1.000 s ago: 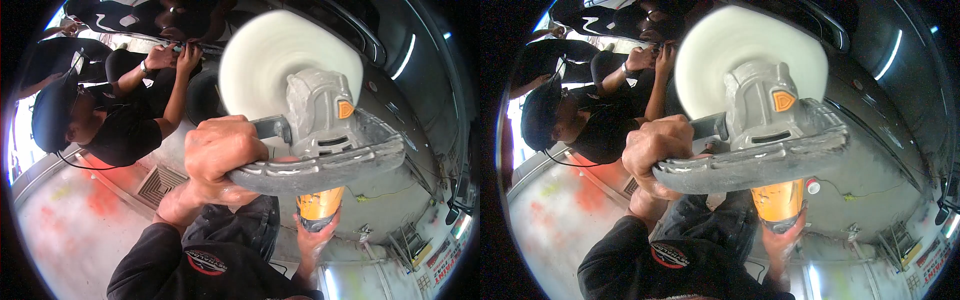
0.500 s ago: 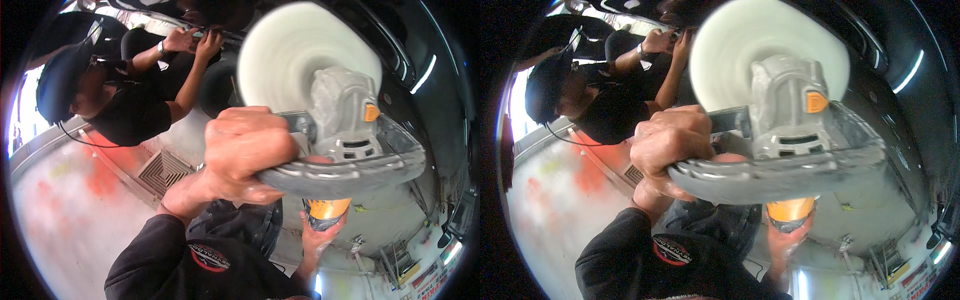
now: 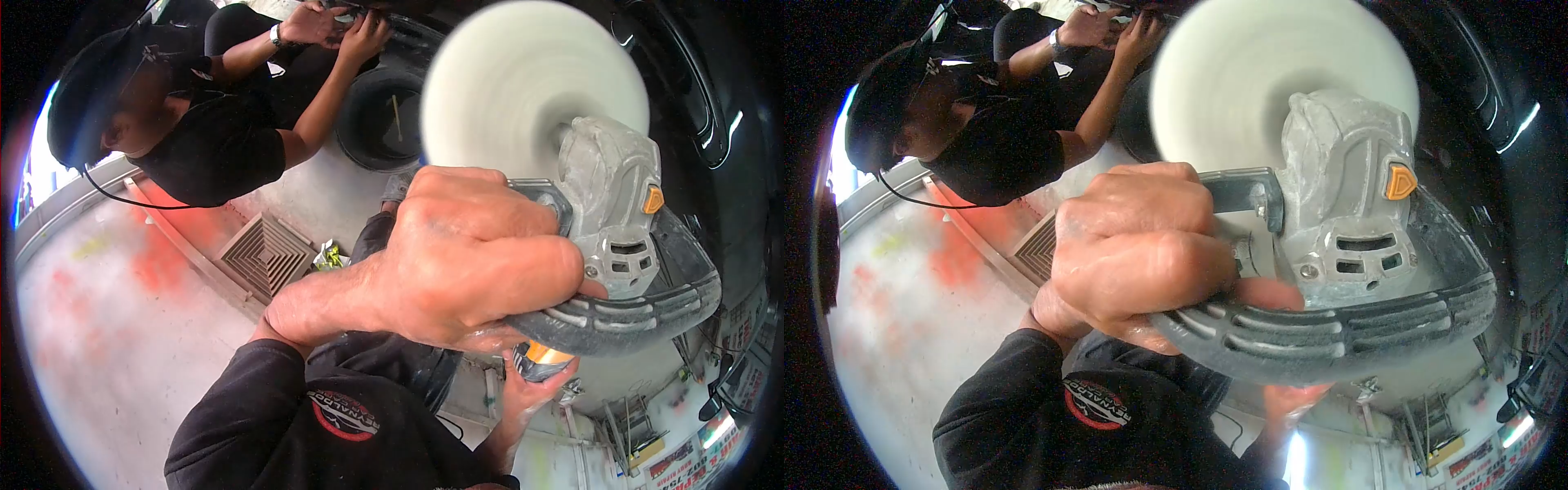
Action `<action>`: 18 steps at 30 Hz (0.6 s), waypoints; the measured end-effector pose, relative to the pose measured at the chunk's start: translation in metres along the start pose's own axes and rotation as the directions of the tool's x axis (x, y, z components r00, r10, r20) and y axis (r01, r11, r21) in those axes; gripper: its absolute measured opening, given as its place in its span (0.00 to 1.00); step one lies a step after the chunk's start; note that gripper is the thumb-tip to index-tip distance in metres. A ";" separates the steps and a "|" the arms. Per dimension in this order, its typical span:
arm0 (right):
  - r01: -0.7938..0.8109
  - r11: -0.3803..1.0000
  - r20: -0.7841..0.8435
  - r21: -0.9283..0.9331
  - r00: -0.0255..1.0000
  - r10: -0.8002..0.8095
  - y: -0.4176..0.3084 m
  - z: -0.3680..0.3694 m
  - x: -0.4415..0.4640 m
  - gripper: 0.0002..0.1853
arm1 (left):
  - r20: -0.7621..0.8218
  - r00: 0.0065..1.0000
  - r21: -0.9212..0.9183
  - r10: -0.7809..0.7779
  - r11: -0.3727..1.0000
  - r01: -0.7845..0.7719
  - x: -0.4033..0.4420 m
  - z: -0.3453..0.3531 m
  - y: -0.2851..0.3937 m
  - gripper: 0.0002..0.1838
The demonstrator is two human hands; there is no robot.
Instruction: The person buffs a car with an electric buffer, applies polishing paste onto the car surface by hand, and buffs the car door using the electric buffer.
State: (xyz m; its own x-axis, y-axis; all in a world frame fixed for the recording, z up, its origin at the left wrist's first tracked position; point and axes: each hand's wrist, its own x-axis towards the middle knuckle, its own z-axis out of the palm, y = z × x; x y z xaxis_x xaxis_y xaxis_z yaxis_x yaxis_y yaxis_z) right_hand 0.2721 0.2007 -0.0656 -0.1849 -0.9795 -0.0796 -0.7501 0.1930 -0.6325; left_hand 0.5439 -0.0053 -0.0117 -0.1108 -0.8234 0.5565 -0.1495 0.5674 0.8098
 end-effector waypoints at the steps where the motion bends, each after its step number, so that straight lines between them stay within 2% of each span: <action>1: 0.039 0.999 0.003 -0.026 0.999 -0.039 0.004 0.001 -0.001 0.59 | 0.001 1.000 0.006 0.019 1.000 -0.019 -0.003 0.000 -0.002 0.13; 2: 0.078 0.996 0.006 -0.052 0.997 -0.078 0.004 0.001 -0.001 0.58 | 0.001 1.000 -0.008 0.022 1.000 -0.022 -0.002 0.000 -0.002 0.13; 5: -0.090 0.996 -0.062 -0.026 0.994 0.089 -0.002 0.001 0.001 0.58 | -0.007 1.000 -0.067 0.008 0.998 -0.009 0.001 0.001 0.000 0.13; 8: -0.118 0.992 -0.086 0.045 0.989 0.121 0.002 0.006 0.002 0.58 | -0.027 0.999 -0.064 0.025 0.998 -0.027 0.004 0.004 0.000 0.13; 11: -0.045 0.998 -0.074 -0.050 0.996 0.041 0.001 0.005 0.004 0.59 | -0.050 0.997 -0.041 0.057 0.997 -0.059 0.003 0.005 -0.006 0.13; 18: 0.031 0.997 0.020 0.072 0.999 -0.032 -0.007 0.044 0.017 0.60 | -0.024 0.995 0.149 0.093 0.985 -0.089 -0.005 -0.035 -0.006 0.19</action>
State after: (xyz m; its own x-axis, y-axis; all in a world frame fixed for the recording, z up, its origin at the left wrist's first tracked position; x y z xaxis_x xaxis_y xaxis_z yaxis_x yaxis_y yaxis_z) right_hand 0.3021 0.1807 -0.0968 -0.1478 -0.9862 -0.0746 -0.7079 0.1581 -0.6884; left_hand 0.5795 -0.0049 -0.0127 -0.1006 -0.7669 0.6338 -0.2840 0.6327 0.7205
